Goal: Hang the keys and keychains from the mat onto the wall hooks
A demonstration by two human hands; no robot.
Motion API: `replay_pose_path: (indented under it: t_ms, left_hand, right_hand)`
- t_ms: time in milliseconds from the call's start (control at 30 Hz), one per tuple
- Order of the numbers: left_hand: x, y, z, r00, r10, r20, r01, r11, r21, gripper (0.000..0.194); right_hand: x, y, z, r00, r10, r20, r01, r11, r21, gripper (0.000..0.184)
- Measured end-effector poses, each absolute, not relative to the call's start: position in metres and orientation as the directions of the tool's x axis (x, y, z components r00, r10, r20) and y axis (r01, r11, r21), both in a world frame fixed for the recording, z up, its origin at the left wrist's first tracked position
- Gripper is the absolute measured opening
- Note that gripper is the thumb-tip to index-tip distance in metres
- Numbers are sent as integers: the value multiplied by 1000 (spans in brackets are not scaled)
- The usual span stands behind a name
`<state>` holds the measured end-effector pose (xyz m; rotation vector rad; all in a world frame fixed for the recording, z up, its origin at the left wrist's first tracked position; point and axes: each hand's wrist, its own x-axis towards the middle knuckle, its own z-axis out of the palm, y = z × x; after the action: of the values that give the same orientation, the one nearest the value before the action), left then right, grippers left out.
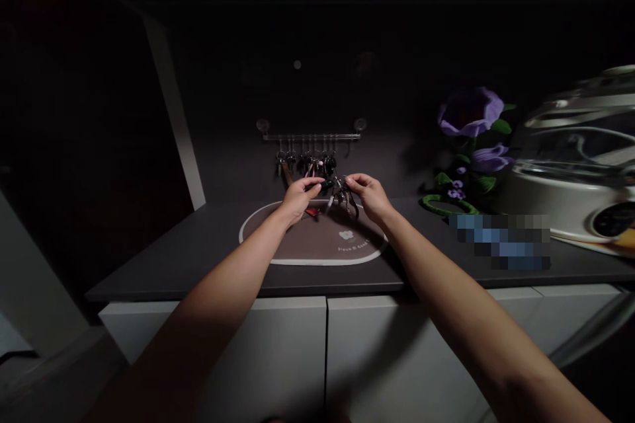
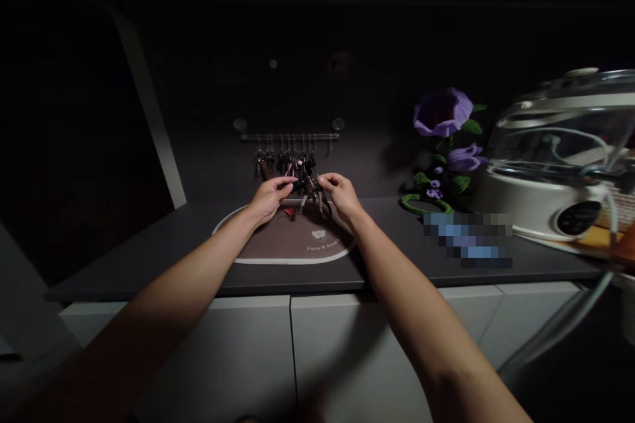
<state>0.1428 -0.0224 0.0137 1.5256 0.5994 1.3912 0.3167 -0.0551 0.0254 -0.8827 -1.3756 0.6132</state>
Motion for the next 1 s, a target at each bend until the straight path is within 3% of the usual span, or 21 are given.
replay_pose_path:
  t_ms: [200,367,567,1000]
  left_hand:
    - [144,-28,11,381,844,376,-101,-367,925,28]
    - [146,-27,11,332,833,442,-40,-456,889,22]
    - [148,-25,9,299,812,501,-11,-522,853,22]
    - [150,-25,8,240,856,458,-36,-464,885,18]
  right_hand:
    - [317,-57,27,142,813,564,107,554,-826,40]
    - [318,-59,29,163,810,564,92,557,-826,37]
    - [317,-63,34,83,813,576,198,553,-809,36]
    - [325,-61,52,62,795,603,420,528,-738,31]
